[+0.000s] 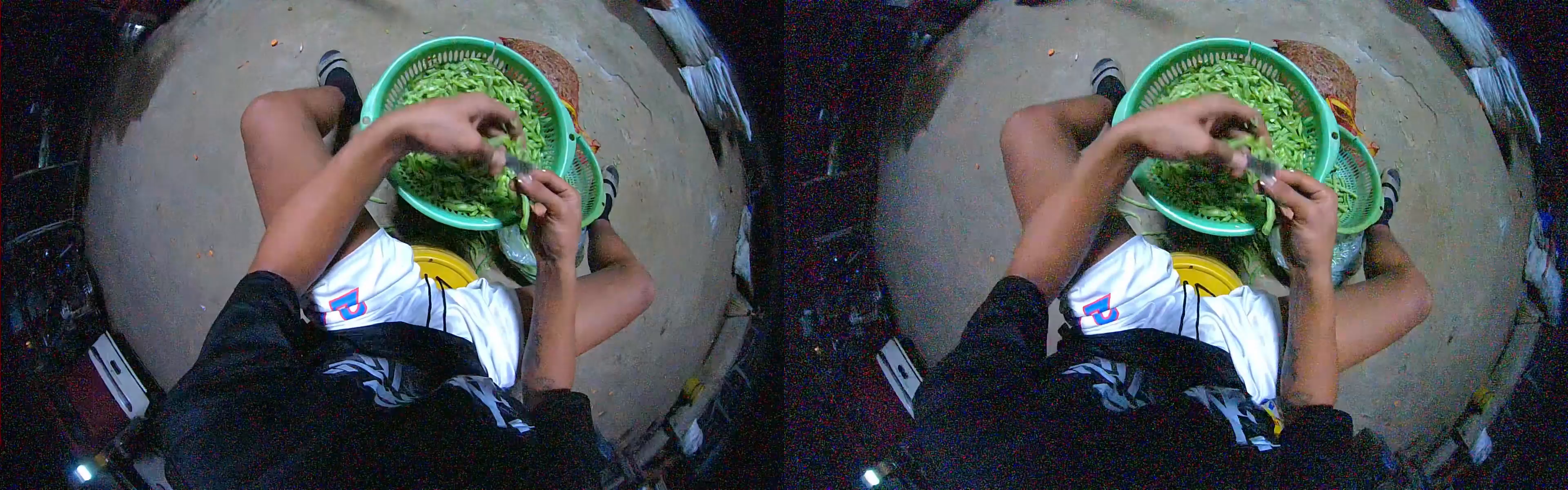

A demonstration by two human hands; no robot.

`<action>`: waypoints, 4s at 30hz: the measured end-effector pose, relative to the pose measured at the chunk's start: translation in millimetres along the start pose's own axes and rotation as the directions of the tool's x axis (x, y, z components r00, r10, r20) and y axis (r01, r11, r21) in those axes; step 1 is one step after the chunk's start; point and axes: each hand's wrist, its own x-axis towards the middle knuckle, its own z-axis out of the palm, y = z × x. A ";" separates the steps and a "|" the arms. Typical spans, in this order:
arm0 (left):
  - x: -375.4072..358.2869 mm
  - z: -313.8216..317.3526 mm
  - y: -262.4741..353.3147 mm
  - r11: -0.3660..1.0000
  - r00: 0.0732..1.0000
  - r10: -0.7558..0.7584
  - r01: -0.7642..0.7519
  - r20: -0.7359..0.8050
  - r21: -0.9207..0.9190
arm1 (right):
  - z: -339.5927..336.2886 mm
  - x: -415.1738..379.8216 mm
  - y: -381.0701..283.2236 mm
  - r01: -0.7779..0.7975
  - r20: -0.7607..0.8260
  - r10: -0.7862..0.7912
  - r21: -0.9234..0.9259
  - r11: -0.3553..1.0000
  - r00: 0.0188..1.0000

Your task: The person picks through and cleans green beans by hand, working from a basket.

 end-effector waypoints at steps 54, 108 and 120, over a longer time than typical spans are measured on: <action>4.3 1.4 3.7 0.984 0.991 0.082 -0.064 -0.108 0.164 | 3.6 -5.3 -1.1 -0.244 0.142 0.204 0.393 0.887 0.969; -1.6 2.5 9.6 1.000 0.999 -0.003 0.003 -0.049 0.000 | -6.6 -6.8 5.0 -0.289 0.245 0.195 0.444 0.848 0.950; -8.2 -10.5 26.3 0.995 0.999 0.020 -0.022 -0.027 -0.097 | 2.0 -8.1 0.7 -0.261 0.205 0.196 0.369 0.892 0.959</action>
